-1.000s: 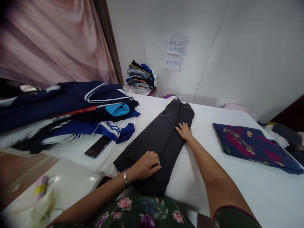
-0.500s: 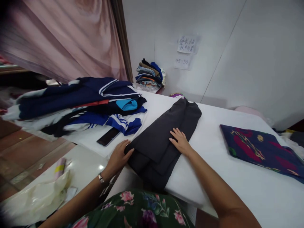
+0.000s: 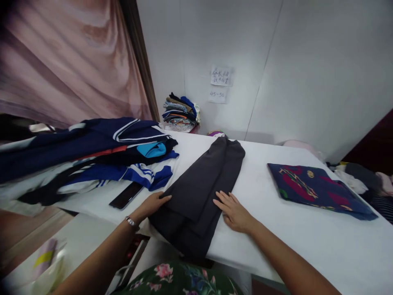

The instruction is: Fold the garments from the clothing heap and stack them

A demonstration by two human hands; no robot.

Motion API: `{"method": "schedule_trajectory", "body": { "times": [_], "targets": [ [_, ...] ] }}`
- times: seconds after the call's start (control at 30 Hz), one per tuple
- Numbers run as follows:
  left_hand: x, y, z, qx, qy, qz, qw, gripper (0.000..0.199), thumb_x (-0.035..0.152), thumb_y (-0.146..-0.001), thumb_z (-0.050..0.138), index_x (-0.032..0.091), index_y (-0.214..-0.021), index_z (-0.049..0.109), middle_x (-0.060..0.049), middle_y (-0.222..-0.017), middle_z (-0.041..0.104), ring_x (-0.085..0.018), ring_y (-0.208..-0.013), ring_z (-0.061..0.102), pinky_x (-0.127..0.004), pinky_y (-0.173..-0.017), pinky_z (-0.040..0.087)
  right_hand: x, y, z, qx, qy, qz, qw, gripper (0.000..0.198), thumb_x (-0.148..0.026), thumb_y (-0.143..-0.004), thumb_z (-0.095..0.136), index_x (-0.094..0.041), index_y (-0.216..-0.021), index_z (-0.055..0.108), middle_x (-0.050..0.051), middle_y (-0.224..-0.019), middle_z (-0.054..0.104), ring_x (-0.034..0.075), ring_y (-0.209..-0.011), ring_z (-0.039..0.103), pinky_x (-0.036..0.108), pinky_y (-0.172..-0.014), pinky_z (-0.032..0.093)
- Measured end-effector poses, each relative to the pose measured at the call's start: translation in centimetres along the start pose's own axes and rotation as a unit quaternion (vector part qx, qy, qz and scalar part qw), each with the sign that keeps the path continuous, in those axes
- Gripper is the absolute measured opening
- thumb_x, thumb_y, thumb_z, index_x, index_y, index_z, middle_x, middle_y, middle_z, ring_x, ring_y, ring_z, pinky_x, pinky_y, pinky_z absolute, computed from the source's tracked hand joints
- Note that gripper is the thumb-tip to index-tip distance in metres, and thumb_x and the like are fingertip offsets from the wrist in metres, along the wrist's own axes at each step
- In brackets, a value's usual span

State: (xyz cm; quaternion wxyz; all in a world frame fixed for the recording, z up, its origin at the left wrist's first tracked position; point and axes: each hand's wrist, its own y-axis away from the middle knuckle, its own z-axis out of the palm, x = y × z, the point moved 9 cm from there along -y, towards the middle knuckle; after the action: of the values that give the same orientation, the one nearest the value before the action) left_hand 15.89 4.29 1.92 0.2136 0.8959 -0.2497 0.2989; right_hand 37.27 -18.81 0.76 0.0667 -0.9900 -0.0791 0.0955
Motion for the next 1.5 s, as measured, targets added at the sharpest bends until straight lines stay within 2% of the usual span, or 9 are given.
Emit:
{"method": "schedule_trajectory", "body": {
  "times": [0.13,0.33,0.43,0.57,0.73,0.9,1.13,1.3,1.5],
  "targets": [
    [0.5,0.7,1.0,-0.108,0.184,-0.024,0.977,0.042,0.055,-0.069,0.062,0.016,-0.084,0.064,-0.008,-0.088,0.071,-0.027,-0.087,0.065,-0.033,-0.073,0.049,-1.0,-2.5,0.3,-0.016,0.017,-0.044,0.999,0.085,-0.010,-0.069,0.049,-0.021,-0.150,0.024,0.009,-0.157,0.014,0.025,-0.144,0.009,0.053,-0.114,0.011],
    [-0.2,1.6,0.6,-0.117,0.332,-0.067,0.933,0.045,0.043,-0.062,0.076,0.019,-0.099,0.065,-0.007,-0.110,0.069,-0.024,-0.103,0.063,-0.030,-0.088,0.049,-2.3,-5.3,0.7,-0.002,0.016,-0.115,0.993,0.084,-0.011,-0.070,0.056,-0.023,-0.148,0.027,0.012,-0.156,0.018,0.028,-0.144,0.010,0.055,-0.112,0.009],
    [0.5,1.7,2.0,-0.197,0.386,-0.050,0.900,0.049,0.039,-0.063,0.077,0.019,-0.107,0.064,-0.008,-0.107,0.070,-0.025,-0.097,0.066,-0.034,-0.087,0.050,-2.6,-5.7,1.1,-0.005,-0.001,-0.140,0.990,0.074,-0.012,-0.072,0.056,-0.025,-0.143,0.040,0.011,-0.152,0.030,0.027,-0.143,0.017,0.055,-0.112,0.010],
    [0.6,1.3,2.2,-0.213,0.408,-0.053,0.887,0.060,0.031,-0.061,0.079,0.019,-0.117,0.061,-0.008,-0.104,0.071,-0.024,-0.088,0.068,-0.033,-0.083,0.052,-2.1,-5.9,0.8,0.014,-0.074,-0.119,0.990,0.052,-0.021,-0.084,0.051,-0.026,-0.135,0.050,0.010,-0.142,0.047,0.024,-0.137,0.033,0.052,-0.111,0.019],
    [0.7,1.3,-0.5,-0.183,0.443,-0.049,0.876,0.083,0.027,-0.062,0.080,0.020,-0.137,0.045,-0.009,-0.113,0.068,-0.022,-0.090,0.068,-0.030,-0.081,0.053,-2.8,-6.1,-1.9,0.094,-0.183,-0.057,0.977,0.039,-0.039,-0.092,0.047,-0.025,-0.128,0.057,0.010,-0.133,0.056,0.023,-0.129,0.046,0.048,-0.108,0.030],
    [0.3,3.0,-4.5,-0.187,0.461,-0.014,0.867,0.094,0.026,-0.066,0.078,0.030,-0.146,0.030,-0.009,-0.125,0.062,-0.025,-0.101,0.065,-0.032,-0.083,0.053,-6.9,-6.5,-4.2,0.146,-0.246,-0.052,0.957,0.036,-0.039,-0.093,0.047,-0.026,-0.125,0.058,0.009,-0.129,0.060,0.022,-0.123,0.052,0.044,-0.103,0.038],
    [-0.7,4.3,-8.2,-0.111,0.449,-0.003,0.887,0.068,0.036,-0.058,0.078,0.024,-0.122,0.059,-0.008,-0.120,0.065,-0.031,-0.112,0.060,-0.037,-0.095,0.048,-10.4,-7.5,-6.6,0.210,-0.356,-0.046,0.909,0.032,-0.034,-0.093,0.048,-0.029,-0.122,0.062,0.003,-0.120,0.066,0.019,-0.115,0.059,0.039,-0.100,0.045],
    [3.3,2.9,-10.5,-0.106,0.506,0.035,0.855,0.062,0.064,-0.069,0.060,0.019,-0.111,0.067,-0.009,-0.110,0.069,-0.031,-0.109,0.060,-0.039,-0.092,0.048,-8.7,-7.9,-8.6,0.200,-0.485,0.012,0.851,0.032,-0.039,-0.089,0.055,-0.028,-0.117,0.066,0.003,-0.117,0.067,0.021,-0.109,0.062,0.040,-0.098,0.048],
    [14.2,-3.5,-12.9,-0.116,0.473,0.112,0.866,0.081,0.074,-0.085,0.025,0.007,-0.107,0.065,-0.013,-0.098,0.071,-0.032,-0.107,0.060,-0.040,-0.085,0.048,-2.2,-7.5,-11.2,0.226,-0.605,0.138,0.750,0.030,-0.044,-0.079,0.067,-0.019,-0.096,0.073,0.004,-0.094,0.073,0.024,-0.092,0.066,0.042,-0.089,0.052]
  ]
}}
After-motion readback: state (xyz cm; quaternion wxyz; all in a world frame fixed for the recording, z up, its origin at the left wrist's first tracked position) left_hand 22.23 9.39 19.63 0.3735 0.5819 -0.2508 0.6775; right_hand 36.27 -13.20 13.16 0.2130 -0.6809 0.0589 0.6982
